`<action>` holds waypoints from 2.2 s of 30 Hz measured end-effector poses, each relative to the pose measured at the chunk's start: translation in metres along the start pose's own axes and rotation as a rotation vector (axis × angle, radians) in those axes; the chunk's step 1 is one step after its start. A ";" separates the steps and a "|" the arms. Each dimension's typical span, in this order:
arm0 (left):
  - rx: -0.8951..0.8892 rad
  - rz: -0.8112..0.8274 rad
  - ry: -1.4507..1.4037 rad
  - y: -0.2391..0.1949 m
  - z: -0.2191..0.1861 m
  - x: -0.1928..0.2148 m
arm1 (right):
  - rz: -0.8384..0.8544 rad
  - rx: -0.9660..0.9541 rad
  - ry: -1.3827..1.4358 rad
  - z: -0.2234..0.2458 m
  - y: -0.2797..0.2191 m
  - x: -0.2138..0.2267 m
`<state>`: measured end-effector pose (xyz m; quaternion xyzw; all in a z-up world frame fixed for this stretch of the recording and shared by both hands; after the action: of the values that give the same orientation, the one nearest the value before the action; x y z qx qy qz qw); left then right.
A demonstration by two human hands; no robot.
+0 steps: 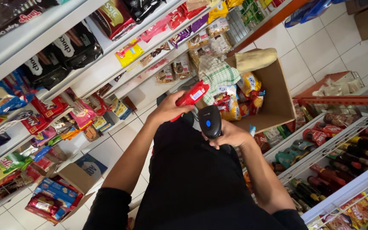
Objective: The person takes packaged snacks from a cardboard box, wipes them with a cloth, scans them with a handheld barcode scanner, and places them on store shelves. The person handles multiple snack packages one at a time, repeating the wipe and scan sequence for each item.
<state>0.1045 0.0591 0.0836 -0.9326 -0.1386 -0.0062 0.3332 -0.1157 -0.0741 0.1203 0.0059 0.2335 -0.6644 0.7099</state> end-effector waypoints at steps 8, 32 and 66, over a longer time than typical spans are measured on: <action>-0.075 0.042 0.114 0.004 0.001 0.002 | 0.063 0.036 0.187 -0.007 -0.002 0.002; 0.123 0.193 -0.339 0.026 0.042 -0.058 | -0.764 -0.311 -0.738 -0.188 -0.013 0.122; -0.202 0.021 -0.153 -0.032 0.008 -0.003 | -0.834 0.677 -0.085 0.061 0.040 0.038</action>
<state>0.0926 0.0870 0.0963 -0.9605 -0.1526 0.0544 0.2263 -0.0581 -0.1249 0.1492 0.1141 -0.0401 -0.9278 0.3529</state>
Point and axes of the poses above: each hand's wrist, its own y-axis towards the middle knuckle, its own x-axis out of the back of the hand, z = x × y, the point moved 2 cm from there along y, towards the middle knuckle, and after that the axes turned 12 degrees about x, right-handed, at the moved point
